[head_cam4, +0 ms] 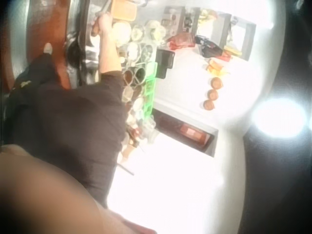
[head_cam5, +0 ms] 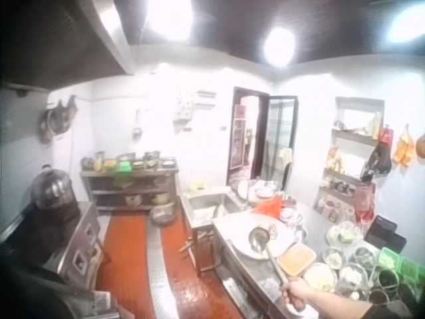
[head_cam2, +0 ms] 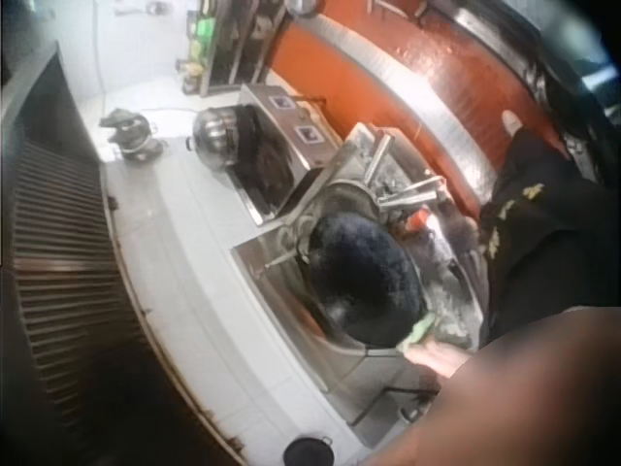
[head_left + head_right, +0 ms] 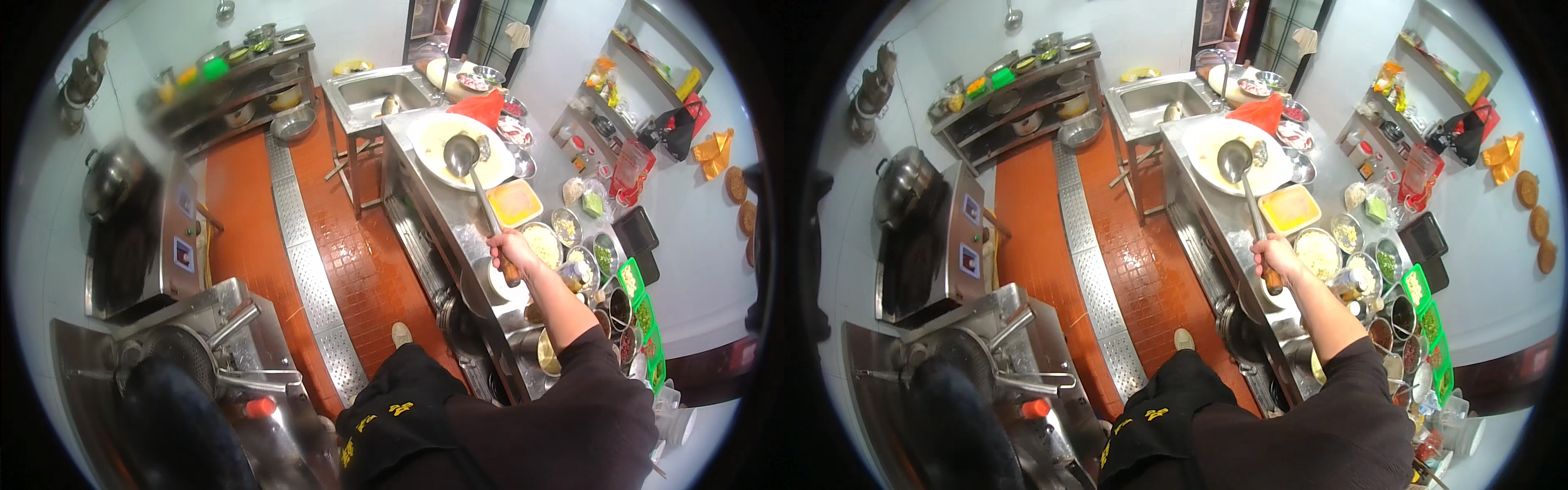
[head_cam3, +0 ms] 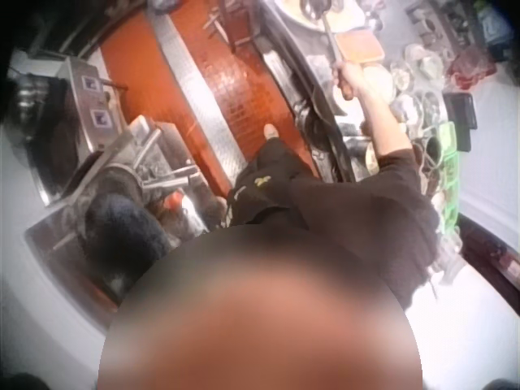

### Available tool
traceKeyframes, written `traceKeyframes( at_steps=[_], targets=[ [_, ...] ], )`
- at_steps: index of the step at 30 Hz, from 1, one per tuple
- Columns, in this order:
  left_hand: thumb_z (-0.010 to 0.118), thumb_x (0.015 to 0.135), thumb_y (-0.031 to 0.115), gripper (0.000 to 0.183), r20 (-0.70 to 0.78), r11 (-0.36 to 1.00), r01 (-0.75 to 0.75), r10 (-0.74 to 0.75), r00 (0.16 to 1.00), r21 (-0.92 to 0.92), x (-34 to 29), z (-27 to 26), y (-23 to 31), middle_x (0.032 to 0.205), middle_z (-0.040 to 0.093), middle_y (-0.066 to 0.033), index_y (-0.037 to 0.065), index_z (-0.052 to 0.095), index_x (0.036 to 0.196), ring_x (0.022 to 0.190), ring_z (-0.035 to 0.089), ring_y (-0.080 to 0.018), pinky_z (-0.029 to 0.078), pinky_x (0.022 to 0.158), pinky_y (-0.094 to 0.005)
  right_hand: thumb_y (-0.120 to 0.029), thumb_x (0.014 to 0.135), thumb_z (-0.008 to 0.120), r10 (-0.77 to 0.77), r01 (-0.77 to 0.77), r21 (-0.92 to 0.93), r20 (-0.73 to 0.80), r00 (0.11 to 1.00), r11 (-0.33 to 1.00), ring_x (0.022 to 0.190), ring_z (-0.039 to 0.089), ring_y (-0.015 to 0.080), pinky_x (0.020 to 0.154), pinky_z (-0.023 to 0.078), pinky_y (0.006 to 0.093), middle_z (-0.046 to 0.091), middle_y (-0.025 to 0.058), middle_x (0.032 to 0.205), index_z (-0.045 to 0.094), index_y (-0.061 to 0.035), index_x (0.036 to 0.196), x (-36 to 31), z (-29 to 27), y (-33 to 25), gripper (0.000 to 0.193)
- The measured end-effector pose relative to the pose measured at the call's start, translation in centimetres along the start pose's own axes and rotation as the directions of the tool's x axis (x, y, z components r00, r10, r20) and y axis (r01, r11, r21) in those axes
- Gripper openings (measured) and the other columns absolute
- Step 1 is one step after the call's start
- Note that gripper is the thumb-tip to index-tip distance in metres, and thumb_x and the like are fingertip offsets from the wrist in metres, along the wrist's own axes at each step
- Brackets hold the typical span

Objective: The person cooks in a commercial kitchen using a wok and ladle. They stir ingredients in the wok, add broth and seasonings, and pour the finished dish into a serving bowl.

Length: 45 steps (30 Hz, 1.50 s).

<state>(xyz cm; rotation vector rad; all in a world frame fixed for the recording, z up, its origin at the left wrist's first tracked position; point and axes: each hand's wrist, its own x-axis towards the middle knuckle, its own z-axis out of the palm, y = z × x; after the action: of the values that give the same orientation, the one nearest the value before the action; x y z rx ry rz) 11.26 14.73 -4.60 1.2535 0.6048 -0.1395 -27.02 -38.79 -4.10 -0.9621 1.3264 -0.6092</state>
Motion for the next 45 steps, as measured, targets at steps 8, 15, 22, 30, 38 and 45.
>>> traceKeyframes(
  at_steps=[8, 15, 22, 30, 38, 45],
  targets=[
    [0.056, 0.068, 0.009, 0.024, 0.162, 0.994, 0.094, -0.102, 0.982, 0.052, -6.2, 10.2, -3.3, 0.089, 0.064, -0.0107, 0.003, 0.058, 0.092, 0.073, 0.063, -0.0276, 0.056, 0.064, -0.0394, -0.006, 0.085, 0.060, 0.149, -0.153, 0.071, 0.065, 0.987, 0.986, 0.042, 0.052, 0.0175, 0.039, 0.042, 0.0321, 0.053, 0.0026, 0.060, 0.055, -0.0018, 0.097, 1.9, -5.3, -2.1, 0.014],
    [0.057, 0.065, 0.006, 0.027, 0.324, 0.961, 0.234, -0.271, 0.907, 0.149, -7.9, 18.5, -8.5, 0.089, 0.064, -0.0103, 0.003, 0.058, 0.092, 0.073, 0.063, -0.0283, 0.057, 0.065, -0.0410, -0.012, 0.089, 0.059, 0.263, -0.298, 0.235, 0.169, 0.950, 0.925, 0.046, 0.049, 0.0134, 0.043, 0.040, 0.0287, 0.051, -0.0016, 0.060, 0.053, -0.0052, 0.107, 2.7, -7.2, -3.6, 0.021],
    [0.052, 0.062, -0.003, 0.043, 0.489, 0.941, 0.168, -0.299, 0.819, 0.294, -6.3, 25.3, -15.8, 0.092, 0.063, -0.0091, 0.000, 0.058, 0.104, 0.085, 0.066, -0.0284, 0.057, 0.079, -0.0421, -0.015, 0.093, 0.054, 0.327, -0.448, 0.446, 0.324, 0.888, 0.775, 0.044, 0.046, 0.0082, 0.043, 0.038, 0.0242, 0.048, -0.0059, 0.060, 0.055, -0.0064, 0.112, 3.7, -8.0, -4.8, 0.021],
    [0.051, 0.064, -0.008, 0.040, 0.582, 0.920, 0.165, -0.357, 0.731, 0.356, -6.1, 30.6, -21.5, 0.096, 0.061, -0.0110, -0.004, 0.057, 0.103, 0.088, 0.064, -0.0305, 0.054, 0.081, -0.0424, -0.015, 0.094, 0.051, 0.118, -0.602, 0.608, 0.646, 0.754, 0.518, 0.046, 0.051, 0.0095, 0.042, 0.039, 0.0247, 0.052, -0.0050, 0.062, 0.059, -0.0054, 0.103, 3.9, -8.7, -5.9, 0.016],
    [0.052, 0.065, -0.008, 0.035, 0.494, 0.891, 0.159, -0.376, 0.784, 0.426, -6.2, 32.6, -23.3, 0.093, 0.060, -0.0099, -0.003, 0.057, 0.099, 0.083, 0.063, -0.0280, 0.054, 0.074, -0.0402, -0.013, 0.093, 0.051, 0.113, -0.599, 0.547, 0.676, 0.728, 0.585, 0.044, 0.048, 0.0131, 0.040, 0.037, 0.0274, 0.049, -0.0028, 0.062, 0.060, -0.0062, 0.113, -0.4, -8.3, -7.2, 0.023],
    [0.053, 0.067, -0.007, 0.032, 0.488, 0.933, 0.227, -0.341, 0.804, 0.279, -5.3, 29.8, -20.8, 0.092, 0.059, -0.0092, -0.003, 0.058, 0.098, 0.082, 0.063, -0.0270, 0.053, 0.074, -0.0386, -0.009, 0.091, 0.052, 0.248, -0.619, 0.306, 0.721, 0.647, 0.723, 0.040, 0.045, 0.0145, 0.038, 0.037, 0.0282, 0.044, 0.0009, 0.060, 0.054, -0.0023, 0.122, -1.9, -4.8, -9.0, 0.032]
  ],
)
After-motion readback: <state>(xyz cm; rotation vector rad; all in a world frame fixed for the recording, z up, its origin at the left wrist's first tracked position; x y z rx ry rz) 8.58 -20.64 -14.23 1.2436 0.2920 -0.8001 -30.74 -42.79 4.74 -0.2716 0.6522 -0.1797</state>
